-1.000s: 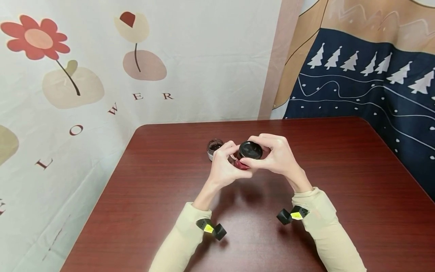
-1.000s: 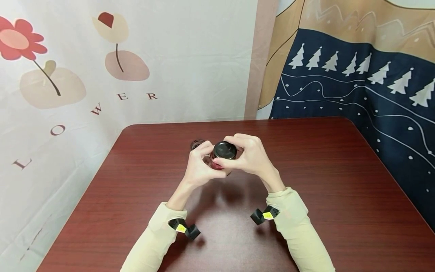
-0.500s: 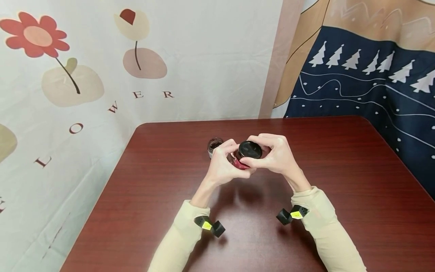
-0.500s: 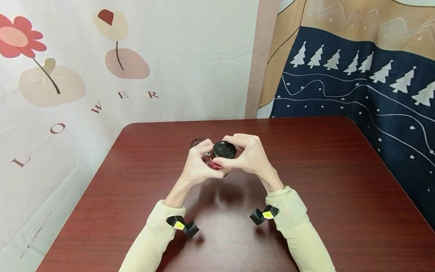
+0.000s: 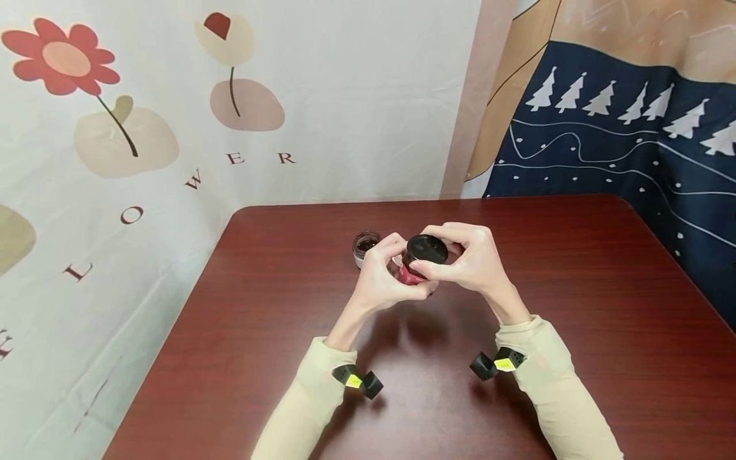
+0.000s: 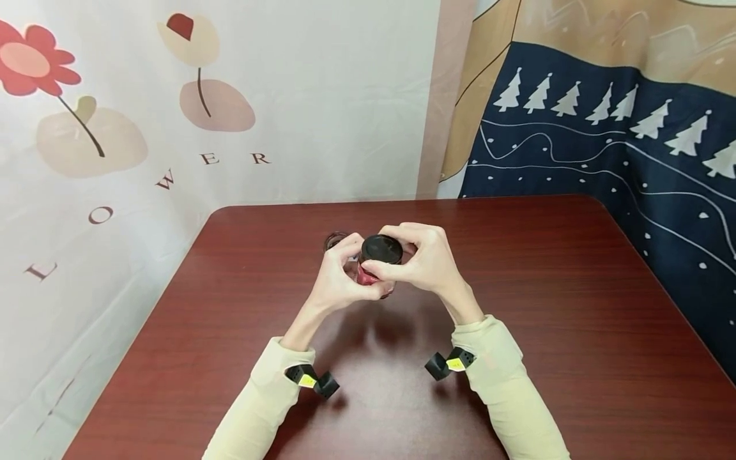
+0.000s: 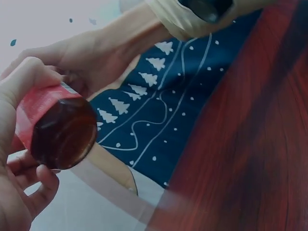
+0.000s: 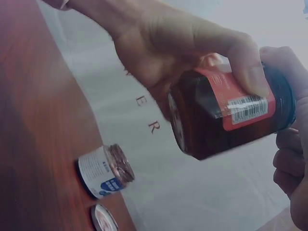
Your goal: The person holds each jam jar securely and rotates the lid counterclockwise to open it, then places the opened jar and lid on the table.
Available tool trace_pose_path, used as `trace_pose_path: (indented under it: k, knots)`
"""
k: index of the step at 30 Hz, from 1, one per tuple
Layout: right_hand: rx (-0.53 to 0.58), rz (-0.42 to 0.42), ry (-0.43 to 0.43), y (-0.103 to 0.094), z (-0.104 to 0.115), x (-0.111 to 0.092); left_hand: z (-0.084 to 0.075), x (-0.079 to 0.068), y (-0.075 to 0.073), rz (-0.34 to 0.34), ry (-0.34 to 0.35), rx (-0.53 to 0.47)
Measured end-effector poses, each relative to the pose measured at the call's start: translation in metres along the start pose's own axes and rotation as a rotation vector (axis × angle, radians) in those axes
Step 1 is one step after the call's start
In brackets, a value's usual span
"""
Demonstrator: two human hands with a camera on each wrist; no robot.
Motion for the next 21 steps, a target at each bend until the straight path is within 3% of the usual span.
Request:
trace_pose_path:
  k: [5, 11, 16, 21]
  knots:
    - [-0.060, -0.030, -0.008, -0.002, 0.003, 0.000, 0.000, -0.002, 0.001, 0.004, 0.039, 0.073]
    - [-0.092, -0.073, -0.023, -0.003, 0.008, 0.000, 0.000, -0.003, 0.004, 0.021, 0.044, 0.073]
    - [-0.149, -0.024, -0.019, 0.004, 0.010, 0.000, 0.000, -0.004, 0.006, 0.012, 0.034, 0.073]
    - [-0.286, 0.013, -0.003, 0.010, 0.012, -0.001, 0.001, -0.004, 0.012, 0.031, 0.026, 0.080]
Point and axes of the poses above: each hand's wrist, its own x-axis towards the middle knuckle, its own y-axis out of the palm, z = x × y, the point moved 7 cm from there along x, towards the middle knuckle, and after that the axes turned 9 degrees about -x, right-handed, at the moved point
